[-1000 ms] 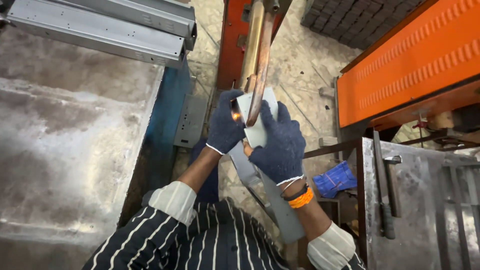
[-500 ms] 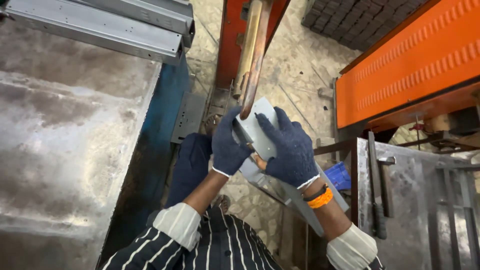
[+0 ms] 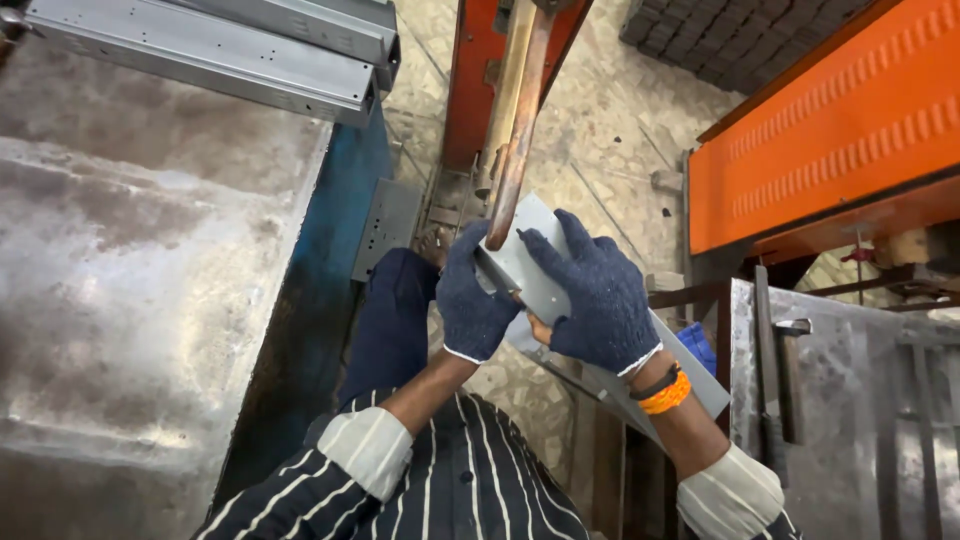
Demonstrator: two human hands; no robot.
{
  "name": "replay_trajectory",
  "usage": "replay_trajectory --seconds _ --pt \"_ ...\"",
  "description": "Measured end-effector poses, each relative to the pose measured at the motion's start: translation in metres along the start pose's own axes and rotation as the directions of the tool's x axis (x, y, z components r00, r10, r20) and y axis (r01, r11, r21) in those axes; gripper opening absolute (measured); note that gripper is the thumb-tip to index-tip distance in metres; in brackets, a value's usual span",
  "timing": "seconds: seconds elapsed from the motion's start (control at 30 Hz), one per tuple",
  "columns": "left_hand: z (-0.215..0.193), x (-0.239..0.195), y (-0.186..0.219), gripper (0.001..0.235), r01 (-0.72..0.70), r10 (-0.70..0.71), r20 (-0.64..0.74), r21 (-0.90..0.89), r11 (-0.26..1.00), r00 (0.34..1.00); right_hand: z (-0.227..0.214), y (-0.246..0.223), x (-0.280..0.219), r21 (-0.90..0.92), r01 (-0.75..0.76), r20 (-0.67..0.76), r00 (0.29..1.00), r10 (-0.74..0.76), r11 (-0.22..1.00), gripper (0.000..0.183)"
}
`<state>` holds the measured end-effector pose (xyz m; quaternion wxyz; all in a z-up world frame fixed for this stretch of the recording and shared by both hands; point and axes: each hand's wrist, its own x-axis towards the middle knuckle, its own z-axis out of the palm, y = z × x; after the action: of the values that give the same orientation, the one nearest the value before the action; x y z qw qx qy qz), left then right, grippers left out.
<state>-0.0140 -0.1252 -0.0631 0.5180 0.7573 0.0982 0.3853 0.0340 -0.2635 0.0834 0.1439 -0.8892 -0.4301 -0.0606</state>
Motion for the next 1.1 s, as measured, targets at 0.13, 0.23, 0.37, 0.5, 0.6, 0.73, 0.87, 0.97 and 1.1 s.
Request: replay_trajectory --seconds 0.13,0.23,0.37,0.5,0.6,0.73,0.87,0.97,1.1 --pt "-0.006 0.004 0.005 0.077 0.135 -0.135 0.022 0.0 0.991 0.991 0.008 0.0 -0.002 0.072 0.024 -0.04 0.999 -0.021 0.997 0.091" --pt "-0.009 0.003 0.011 0.076 0.102 -0.101 0.043 -0.029 0.994 0.994 0.004 -0.003 -0.002 -0.032 0.038 -0.019 0.999 -0.039 0.999 0.089" --pt "-0.01 0.009 0.011 0.073 0.099 -0.094 0.063 -0.088 0.991 0.994 0.003 -0.006 -0.003 -0.014 0.03 -0.082 0.996 -0.031 0.999 0.089" --pt "-0.016 0.015 0.007 0.079 0.062 -0.06 0.125 -0.017 0.998 0.99 0.005 -0.016 -0.009 0.028 -0.034 -0.103 0.994 0.037 0.999 0.088" --pt "-0.024 0.013 0.008 0.084 -0.024 0.03 0.159 -0.039 0.999 0.987 0.002 -0.029 -0.009 0.059 -0.143 -0.064 0.987 0.147 0.988 0.09" --pt "-0.023 0.018 0.001 0.08 0.024 -0.028 0.19 0.027 0.999 0.981 0.009 -0.029 -0.013 0.068 -0.16 -0.065 0.984 0.164 0.985 0.095" --pt "-0.021 0.02 -0.011 0.081 -0.01 0.011 0.188 -0.006 1.0 0.982 0.012 -0.031 -0.014 0.05 -0.156 -0.105 0.981 0.16 0.987 0.095" --pt "-0.026 0.027 -0.004 0.081 -0.008 0.013 0.202 -0.023 1.0 0.979 0.008 -0.038 -0.011 0.025 -0.201 -0.077 0.976 0.202 0.979 0.094" --pt "-0.029 0.035 0.001 0.082 0.075 -0.054 0.248 -0.073 0.995 0.967 0.012 -0.038 -0.009 -0.002 -0.226 -0.108 0.969 0.224 0.974 0.09"
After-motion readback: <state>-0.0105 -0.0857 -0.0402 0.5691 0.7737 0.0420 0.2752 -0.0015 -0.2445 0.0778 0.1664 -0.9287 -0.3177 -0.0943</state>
